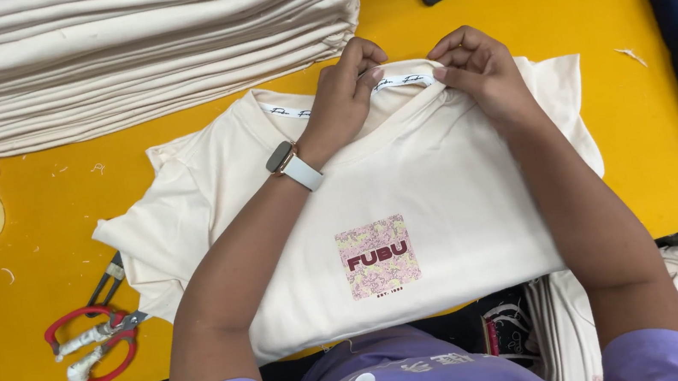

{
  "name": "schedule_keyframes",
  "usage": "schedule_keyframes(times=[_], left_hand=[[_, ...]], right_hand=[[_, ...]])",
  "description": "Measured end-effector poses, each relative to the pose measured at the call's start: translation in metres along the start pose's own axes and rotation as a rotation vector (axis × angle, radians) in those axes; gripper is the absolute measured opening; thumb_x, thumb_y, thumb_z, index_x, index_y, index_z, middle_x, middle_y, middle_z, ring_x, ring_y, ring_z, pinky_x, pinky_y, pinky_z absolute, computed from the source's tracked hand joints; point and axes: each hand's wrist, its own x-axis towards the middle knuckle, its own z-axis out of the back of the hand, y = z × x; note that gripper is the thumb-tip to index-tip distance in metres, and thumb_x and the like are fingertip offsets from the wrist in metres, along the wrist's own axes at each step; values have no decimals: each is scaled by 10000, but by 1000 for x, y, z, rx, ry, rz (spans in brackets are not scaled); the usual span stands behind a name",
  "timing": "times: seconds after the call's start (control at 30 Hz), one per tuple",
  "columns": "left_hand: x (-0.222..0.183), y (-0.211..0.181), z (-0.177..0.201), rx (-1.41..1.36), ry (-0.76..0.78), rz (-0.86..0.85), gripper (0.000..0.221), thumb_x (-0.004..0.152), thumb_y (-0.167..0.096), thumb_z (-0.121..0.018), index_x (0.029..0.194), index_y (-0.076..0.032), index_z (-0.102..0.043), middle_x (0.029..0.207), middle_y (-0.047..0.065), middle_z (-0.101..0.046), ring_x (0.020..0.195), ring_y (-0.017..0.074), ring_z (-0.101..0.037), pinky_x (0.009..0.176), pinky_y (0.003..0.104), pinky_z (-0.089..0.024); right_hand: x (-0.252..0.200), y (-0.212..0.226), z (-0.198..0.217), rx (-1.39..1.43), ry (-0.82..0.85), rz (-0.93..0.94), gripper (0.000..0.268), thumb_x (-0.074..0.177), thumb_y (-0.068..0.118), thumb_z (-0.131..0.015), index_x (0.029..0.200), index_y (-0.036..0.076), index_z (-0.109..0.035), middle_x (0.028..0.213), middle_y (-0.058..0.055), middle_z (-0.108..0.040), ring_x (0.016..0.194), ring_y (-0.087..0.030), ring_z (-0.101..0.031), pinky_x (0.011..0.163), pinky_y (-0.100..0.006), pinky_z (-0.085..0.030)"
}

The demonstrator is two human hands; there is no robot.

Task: Trimming excess threads from the necklines of t-shirts using scissors and then folding them.

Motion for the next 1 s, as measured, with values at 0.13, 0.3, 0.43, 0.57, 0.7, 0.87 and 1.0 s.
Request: schedule_keyframes(times=[0.13, 0.3, 0.43, 0.57, 0.7, 0.87, 1.0], left_hand=[[0, 0, 0, 4, 4, -4, 83, 984, -59, -556, 1057, -97, -547, 964, 17, -664, 903, 174, -654, 823, 306, -480], [0, 1, 0, 6, 2, 15, 77, 981, -73, -547, 1052, -102, -552, 918, 14, -660, 862, 169, -638, 791, 309, -464], [-1, -4, 5, -4, -79, -68, 179, 946, -25, -595, 1103, -106, -566, 1052, 26, -630, 981, 183, -601, 890, 313, -489], [-5, -38, 14, 76, -201, -162, 131, 969, -68, -588, 1097, -97, -589, 927, 12, -601, 837, 147, -587, 766, 291, -500], [-9, -59, 5, 130, -115, 2, 114, 1028, -153, -471, 1123, -137, -532, 653, -7, -619, 675, 166, -756, 590, 314, -445], [-16, -28, -27, -164, 70, 260, 320, 1031, -222, -508, 1296, -91, -387, 1395, 90, -545, 1153, 208, -681, 967, 318, -496], [-19, -3, -47, -755, -72, 333, 430, 965, -119, -670, 1284, -140, -382, 905, 100, -610, 830, 119, -583, 775, 250, -522]], right_hand=[[-2, 6, -4, 0, -16, -14, 151, 955, 65, -719, 1068, 103, -626, 948, 19, -678, 791, -17, -614, 687, -121, -477], [-3, 9, -6, 6, -34, -5, 168, 944, 64, -737, 1061, 109, -624, 958, 18, -681, 812, -19, -618, 705, -122, -483], [-8, 23, -12, -145, -102, 138, 146, 982, 97, -622, 1124, 80, -651, 1091, -71, -724, 988, -115, -641, 926, -219, -484], [-7, 19, -7, -358, -176, 295, 185, 1002, 110, -578, 1146, 90, -692, 1151, -28, -596, 1067, -153, -505, 1004, -285, -388], [-3, 15, -2, -455, -194, 302, 197, 1040, 103, -544, 1153, 79, -704, 1107, -22, -600, 1073, -172, -492, 1016, -317, -376], [2, 7, 7, -669, -60, 409, 158, 1036, 136, -617, 1098, 67, -745, 1127, -91, -630, 1126, -260, -537, 1022, -403, -360], [-4, 14, 10, -742, 84, 510, 29, 962, 153, -782, 970, 151, -755, 1178, -35, -631, 1080, -242, -499, 974, -415, -331]])
